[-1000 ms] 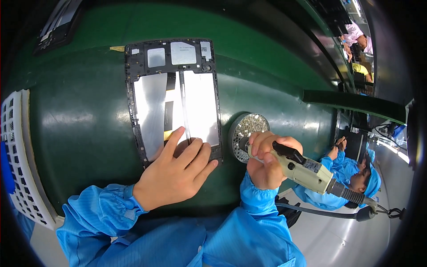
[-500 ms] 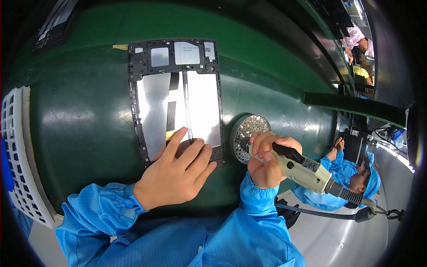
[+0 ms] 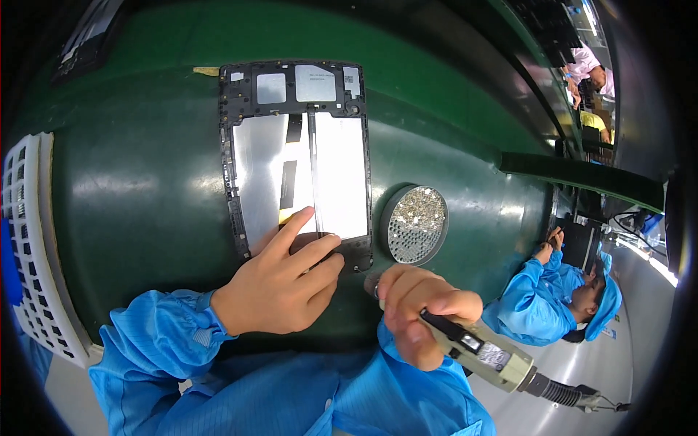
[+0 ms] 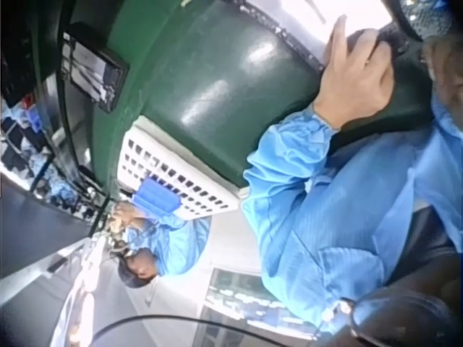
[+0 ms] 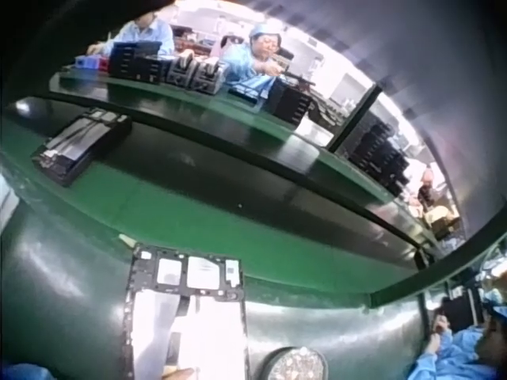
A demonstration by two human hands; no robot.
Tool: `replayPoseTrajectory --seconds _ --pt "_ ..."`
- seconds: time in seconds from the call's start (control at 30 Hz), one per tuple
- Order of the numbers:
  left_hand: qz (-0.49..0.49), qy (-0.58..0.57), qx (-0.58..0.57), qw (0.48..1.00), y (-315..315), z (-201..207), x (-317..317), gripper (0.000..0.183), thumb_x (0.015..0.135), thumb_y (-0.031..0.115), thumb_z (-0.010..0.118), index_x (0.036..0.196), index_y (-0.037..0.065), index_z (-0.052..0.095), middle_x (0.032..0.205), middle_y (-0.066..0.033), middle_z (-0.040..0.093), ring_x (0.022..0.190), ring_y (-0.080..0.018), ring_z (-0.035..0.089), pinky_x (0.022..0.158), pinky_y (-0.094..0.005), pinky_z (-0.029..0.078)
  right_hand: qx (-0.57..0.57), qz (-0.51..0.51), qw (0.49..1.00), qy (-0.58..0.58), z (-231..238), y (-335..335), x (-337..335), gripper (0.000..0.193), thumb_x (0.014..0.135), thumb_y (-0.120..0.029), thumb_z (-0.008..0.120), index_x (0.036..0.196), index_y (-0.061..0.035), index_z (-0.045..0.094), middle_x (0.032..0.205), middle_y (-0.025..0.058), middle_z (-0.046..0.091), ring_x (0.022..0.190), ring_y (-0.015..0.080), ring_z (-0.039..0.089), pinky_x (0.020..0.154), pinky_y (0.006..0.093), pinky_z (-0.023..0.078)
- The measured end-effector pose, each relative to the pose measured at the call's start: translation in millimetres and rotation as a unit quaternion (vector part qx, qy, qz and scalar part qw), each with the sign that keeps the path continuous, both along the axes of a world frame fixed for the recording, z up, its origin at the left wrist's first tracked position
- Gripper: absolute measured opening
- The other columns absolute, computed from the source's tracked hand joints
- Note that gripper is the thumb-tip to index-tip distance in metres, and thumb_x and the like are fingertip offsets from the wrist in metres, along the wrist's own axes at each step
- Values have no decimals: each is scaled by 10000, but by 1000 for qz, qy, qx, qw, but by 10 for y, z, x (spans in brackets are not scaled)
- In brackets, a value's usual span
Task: The person assembles internal components into a tablet frame by securing them with screws using an electric screwdriver.
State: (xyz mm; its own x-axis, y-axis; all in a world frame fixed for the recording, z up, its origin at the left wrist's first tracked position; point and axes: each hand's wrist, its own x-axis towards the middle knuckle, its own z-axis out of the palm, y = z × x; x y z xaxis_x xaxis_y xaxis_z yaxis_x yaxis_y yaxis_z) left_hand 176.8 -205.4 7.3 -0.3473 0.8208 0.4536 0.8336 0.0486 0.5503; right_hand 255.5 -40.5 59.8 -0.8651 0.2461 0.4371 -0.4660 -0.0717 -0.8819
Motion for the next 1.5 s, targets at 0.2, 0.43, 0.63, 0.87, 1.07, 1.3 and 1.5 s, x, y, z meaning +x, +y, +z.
replayPoseTrajectory --seconds 0.2,0.43,0.63,0.87,1.07,1.3,1.5 --pt "-10 -7 0 1000 -28 18 -18 94 691 101 644 754 37 671 869 -86 595 998 -266 576 1013 -598 363 8 21 1000 0 -21 -49 -33 301 741 62 581 1018 10 478 603 109 531 513 208 527 544 397 481" --pt "7 28 -7 1000 -6 -10 18 115 694 101 631 774 31 674 879 -90 588 991 -265 571 1011 -593 368 15 25 1000 2 -64 -79 -46 324 715 112 535 1020 20 475 612 112 531 512 208 533 550 393 487" --pt "13 17 -7 1000 -15 1 5 134 707 120 638 788 21 677 875 -93 584 989 -265 570 1018 -583 364 21 42 999 7 -101 -74 -49 364 678 138 520 1020 21 471 621 116 528 519 211 537 558 393 492" --pt "15 4 -5 1000 -12 21 7 138 704 110 654 792 5 675 885 -98 586 987 -260 570 1013 -567 372 75 47 996 -11 -84 -93 -40 299 810 -26 581 1077 -52 448 618 59 502 517 179 493 548 365 438" --pt "19 16 -17 1000 1 10 7 121 708 93 668 790 4 663 879 -89 585 987 -255 572 1014 -559 371 23 66 997 14 -151 1 -10 393 701 95 524 1076 7 450 644 102 517 538 215 526 569 418 483" --pt "5 42 -7 999 -6 -8 16 107 702 80 689 780 24 642 852 -80 570 991 -267 580 1027 -569 362 15 -53 998 8 78 219 70 336 786 -71 596 1097 -63 468 606 72 495 553 201 497 549 384 430" --pt "8 76 -16 997 18 -9 47 123 713 99 694 759 38 597 831 -90 536 997 -277 577 1031 -567 359 11 -97 995 0 18 398 142 330 790 -86 598 1088 -46 463 602 58 467 558 193 492 581 377 437"
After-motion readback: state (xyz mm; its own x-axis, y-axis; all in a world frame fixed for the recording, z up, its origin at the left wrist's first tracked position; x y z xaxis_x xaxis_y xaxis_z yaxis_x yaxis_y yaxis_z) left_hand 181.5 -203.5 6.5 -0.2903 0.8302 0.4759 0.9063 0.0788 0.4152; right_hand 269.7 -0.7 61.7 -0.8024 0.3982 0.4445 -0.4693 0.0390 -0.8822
